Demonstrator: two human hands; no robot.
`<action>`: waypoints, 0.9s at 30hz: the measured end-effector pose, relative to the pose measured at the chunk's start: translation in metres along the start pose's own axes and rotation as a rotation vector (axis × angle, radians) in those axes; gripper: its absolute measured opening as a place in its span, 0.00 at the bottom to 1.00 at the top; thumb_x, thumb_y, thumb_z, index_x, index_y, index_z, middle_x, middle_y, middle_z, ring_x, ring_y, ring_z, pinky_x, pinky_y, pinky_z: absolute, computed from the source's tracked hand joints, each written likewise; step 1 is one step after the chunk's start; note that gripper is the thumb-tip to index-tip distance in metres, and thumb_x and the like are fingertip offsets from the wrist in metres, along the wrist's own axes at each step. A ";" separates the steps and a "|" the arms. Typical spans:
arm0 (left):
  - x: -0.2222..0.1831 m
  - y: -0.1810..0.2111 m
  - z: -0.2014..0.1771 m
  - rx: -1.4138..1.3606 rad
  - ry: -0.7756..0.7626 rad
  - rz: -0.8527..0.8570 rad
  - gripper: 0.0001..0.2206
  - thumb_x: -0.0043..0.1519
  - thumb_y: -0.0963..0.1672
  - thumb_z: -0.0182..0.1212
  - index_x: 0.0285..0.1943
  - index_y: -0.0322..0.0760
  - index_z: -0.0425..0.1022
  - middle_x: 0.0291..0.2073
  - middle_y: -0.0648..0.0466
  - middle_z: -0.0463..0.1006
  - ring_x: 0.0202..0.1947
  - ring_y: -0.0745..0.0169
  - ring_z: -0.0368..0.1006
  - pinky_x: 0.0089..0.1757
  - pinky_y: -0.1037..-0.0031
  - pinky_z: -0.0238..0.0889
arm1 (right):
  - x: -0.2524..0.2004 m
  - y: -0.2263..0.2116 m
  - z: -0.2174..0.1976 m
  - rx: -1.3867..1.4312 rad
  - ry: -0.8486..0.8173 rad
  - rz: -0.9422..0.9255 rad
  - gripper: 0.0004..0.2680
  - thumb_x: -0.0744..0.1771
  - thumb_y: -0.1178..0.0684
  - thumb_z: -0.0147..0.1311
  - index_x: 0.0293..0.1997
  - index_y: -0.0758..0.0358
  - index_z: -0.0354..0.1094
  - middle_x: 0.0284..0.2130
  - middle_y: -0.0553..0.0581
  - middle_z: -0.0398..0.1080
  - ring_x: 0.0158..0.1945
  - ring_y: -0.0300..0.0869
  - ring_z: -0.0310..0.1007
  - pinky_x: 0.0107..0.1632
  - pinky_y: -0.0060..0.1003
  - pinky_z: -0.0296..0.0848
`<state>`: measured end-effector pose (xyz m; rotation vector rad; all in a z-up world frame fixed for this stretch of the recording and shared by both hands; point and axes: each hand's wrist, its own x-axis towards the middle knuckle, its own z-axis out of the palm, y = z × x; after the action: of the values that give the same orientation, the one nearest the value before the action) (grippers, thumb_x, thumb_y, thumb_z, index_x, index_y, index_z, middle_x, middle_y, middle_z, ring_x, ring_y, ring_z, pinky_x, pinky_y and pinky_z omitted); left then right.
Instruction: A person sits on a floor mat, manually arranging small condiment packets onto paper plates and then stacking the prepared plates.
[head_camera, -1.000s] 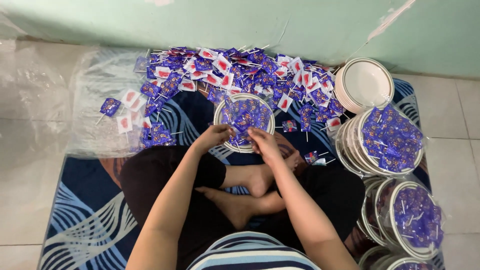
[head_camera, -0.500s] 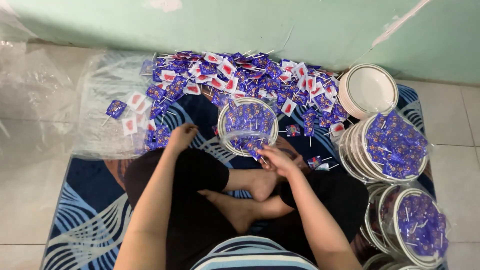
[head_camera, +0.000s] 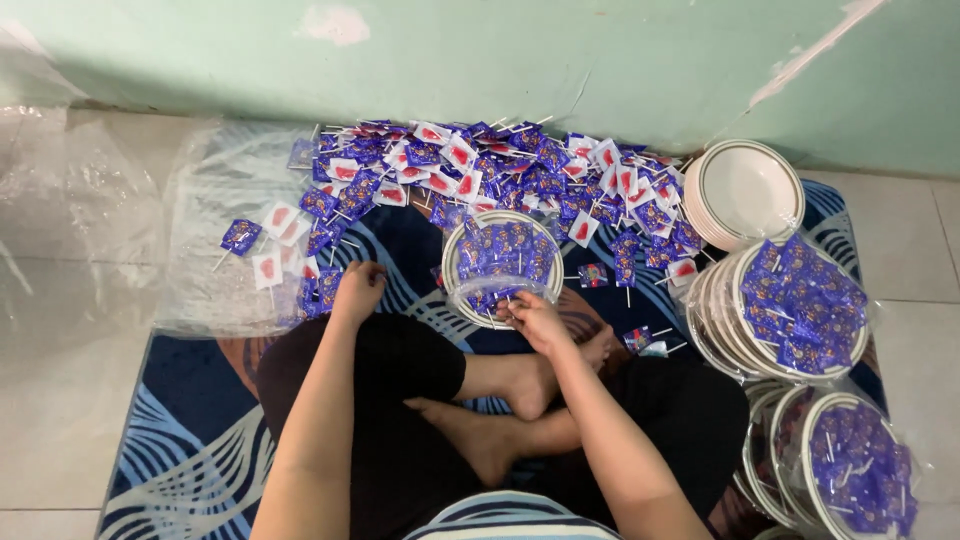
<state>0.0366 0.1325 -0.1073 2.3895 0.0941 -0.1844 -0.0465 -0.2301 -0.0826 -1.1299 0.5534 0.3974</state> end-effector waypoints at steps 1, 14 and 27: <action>0.000 0.001 0.000 0.000 0.006 -0.002 0.11 0.60 0.45 0.62 0.50 0.45 0.82 0.44 0.47 0.75 0.49 0.44 0.77 0.52 0.59 0.70 | 0.003 -0.001 0.004 -0.003 -0.006 0.000 0.12 0.68 0.66 0.51 0.58 0.63 0.64 0.40 0.53 0.74 0.38 0.39 0.79 0.42 0.28 0.80; 0.011 0.042 -0.018 0.058 0.071 0.061 0.10 0.58 0.44 0.63 0.48 0.42 0.80 0.51 0.43 0.74 0.53 0.34 0.72 0.54 0.53 0.68 | -0.019 -0.008 0.053 -0.827 0.496 -0.231 0.11 0.63 0.40 0.64 0.41 0.51 0.77 0.35 0.52 0.80 0.46 0.47 0.80 0.50 0.41 0.78; 0.070 0.071 -0.038 0.370 0.004 -0.008 0.20 0.59 0.47 0.62 0.62 0.48 0.73 0.69 0.53 0.57 0.69 0.44 0.53 0.57 0.47 0.63 | -0.033 -0.015 0.046 -0.953 0.299 -0.918 0.04 0.68 0.54 0.59 0.44 0.54 0.79 0.38 0.49 0.77 0.44 0.45 0.80 0.45 0.35 0.80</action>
<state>0.1182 0.1071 -0.0435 2.7580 0.0759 -0.2159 -0.0550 -0.1937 -0.0370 -2.2280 0.0126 -0.3772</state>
